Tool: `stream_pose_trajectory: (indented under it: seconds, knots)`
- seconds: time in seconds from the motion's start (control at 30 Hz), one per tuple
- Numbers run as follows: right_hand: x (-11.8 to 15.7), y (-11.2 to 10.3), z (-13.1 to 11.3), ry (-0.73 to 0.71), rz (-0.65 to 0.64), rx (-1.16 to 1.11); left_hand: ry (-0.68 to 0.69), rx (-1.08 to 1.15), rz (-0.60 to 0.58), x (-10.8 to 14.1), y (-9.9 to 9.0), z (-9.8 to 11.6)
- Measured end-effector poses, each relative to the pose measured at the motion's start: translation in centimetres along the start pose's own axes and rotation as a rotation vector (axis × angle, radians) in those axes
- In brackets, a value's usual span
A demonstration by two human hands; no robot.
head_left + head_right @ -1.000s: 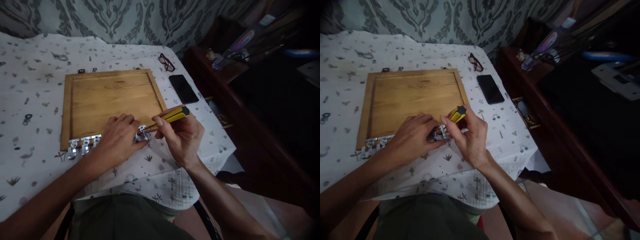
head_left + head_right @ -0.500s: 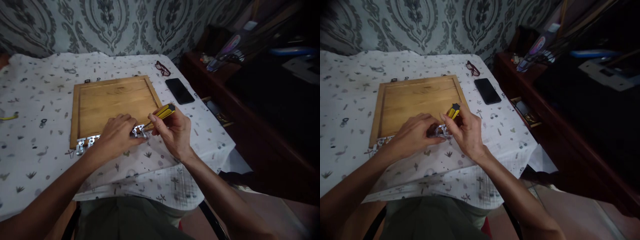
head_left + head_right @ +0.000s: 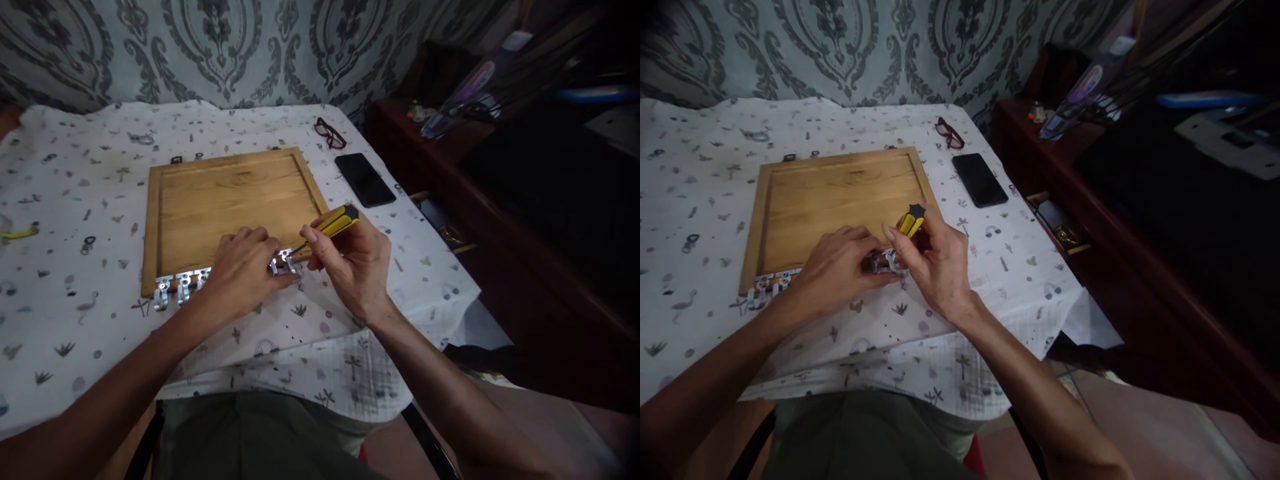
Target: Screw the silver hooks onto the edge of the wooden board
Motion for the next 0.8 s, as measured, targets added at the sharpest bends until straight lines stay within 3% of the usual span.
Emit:
stream_pose_trajectory:
  seconds: [0.3,0.53,0.6,0.67,0.8]
  knots:
    - [-0.5,-0.1,-0.6,0.017,-0.049,-0.054,-0.002,0.021,0.024,0.0,0.4,-0.1]
    - [-1.6,-0.7,-1.9,-0.352,-0.06,0.173,0.021,0.041,0.047,0.1,0.6,-0.2]
    - [-2.0,-0.5,-2.0,-0.306,-0.021,0.083,0.035,0.046,0.059,0.1,0.7,-0.3]
    - [-2.6,0.2,-1.9,-0.162,-0.027,-0.069,0.036,0.037,0.055,0.1,0.7,-0.3]
    - [-4.1,2.2,-2.0,0.139,-0.26,-0.379,0.041,0.03,0.053,0.1,0.6,-0.2]
Point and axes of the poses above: each hand's wrist, its own x-axis away from the middle knuckle, its own y-axis out of the palm, z = x × y, the point moved 3 cm from there along -x, towards the middle knuckle, and after that the axes turned 9 degrees about z, right-handed, at the moved point
